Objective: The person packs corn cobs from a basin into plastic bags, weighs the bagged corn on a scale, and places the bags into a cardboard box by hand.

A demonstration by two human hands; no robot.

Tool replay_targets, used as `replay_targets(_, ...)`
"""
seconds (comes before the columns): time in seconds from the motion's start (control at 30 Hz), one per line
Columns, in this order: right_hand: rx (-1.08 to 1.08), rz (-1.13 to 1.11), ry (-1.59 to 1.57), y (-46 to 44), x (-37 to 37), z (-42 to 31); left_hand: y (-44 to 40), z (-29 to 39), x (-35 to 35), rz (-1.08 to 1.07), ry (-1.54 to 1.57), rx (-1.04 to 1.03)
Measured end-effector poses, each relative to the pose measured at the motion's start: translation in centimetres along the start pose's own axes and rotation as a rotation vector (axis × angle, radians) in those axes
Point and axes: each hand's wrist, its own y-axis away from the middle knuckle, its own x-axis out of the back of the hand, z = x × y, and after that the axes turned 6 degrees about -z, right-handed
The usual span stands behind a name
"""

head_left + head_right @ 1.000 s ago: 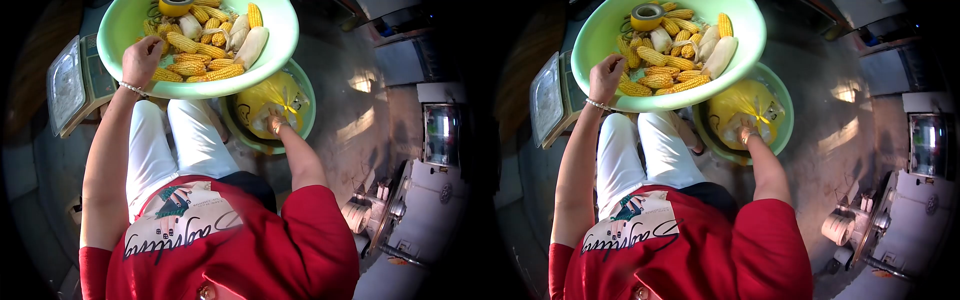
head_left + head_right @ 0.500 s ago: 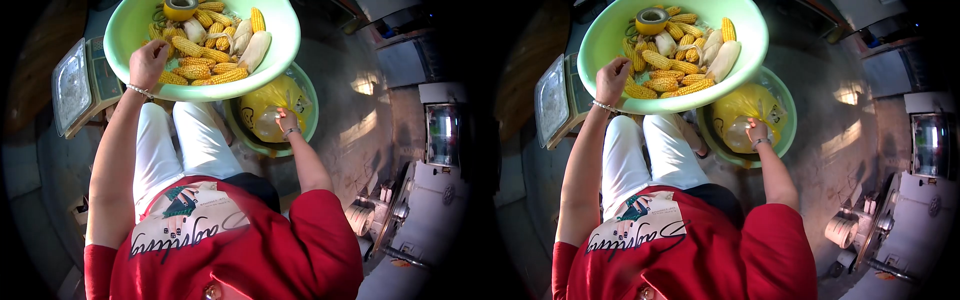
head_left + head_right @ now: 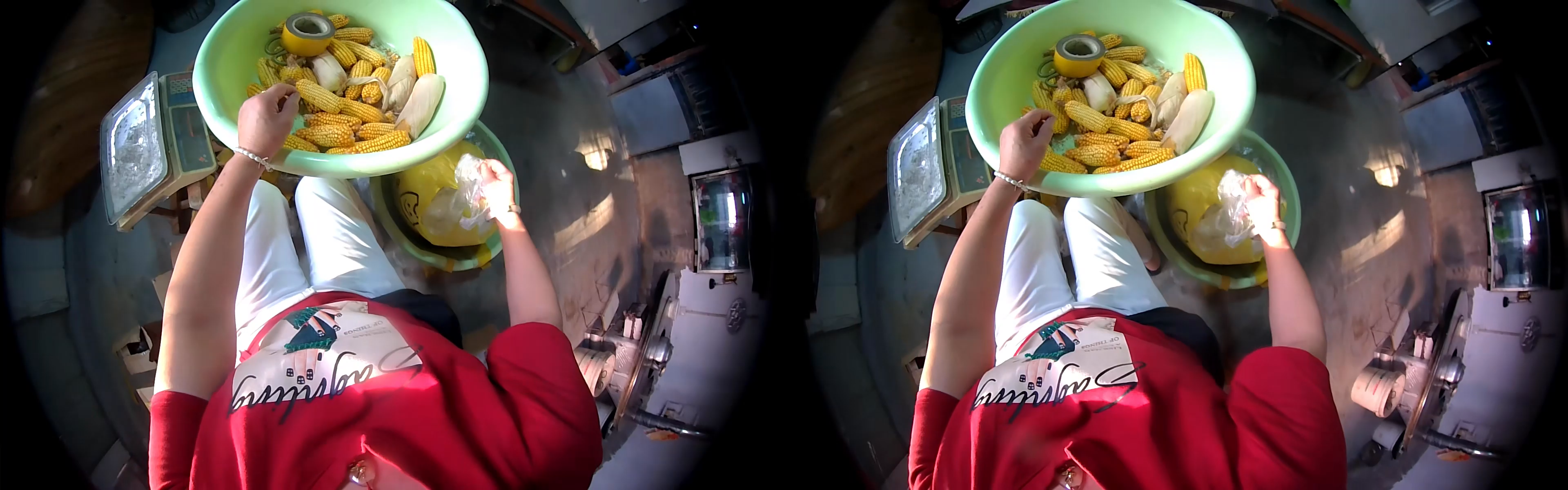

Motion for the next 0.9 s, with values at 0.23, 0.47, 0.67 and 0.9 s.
replay_targets(0.23, 0.139, -0.195, -0.295, 1.7, -4.9, -11.5, 1.3, 2.3, 0.1, -0.048, 0.251, -0.044)
replay_targets(0.47, -0.062, -0.454, -0.636, 2.6, -12.0, -16.5, 7.0, 9.7, -2.4, -0.471, 0.938, -0.075)
replay_targets(0.67, -0.014, -0.492, -0.365, 2.3, -14.6, -17.0, 6.9, 7.7, -0.9, -0.254, 1.416, 0.536)
replay_targets(0.9, -0.092, -0.439, -0.182, 1.1, -13.5, -16.5, 8.6, 4.6, 1.6, -0.216, 1.359, 0.653)
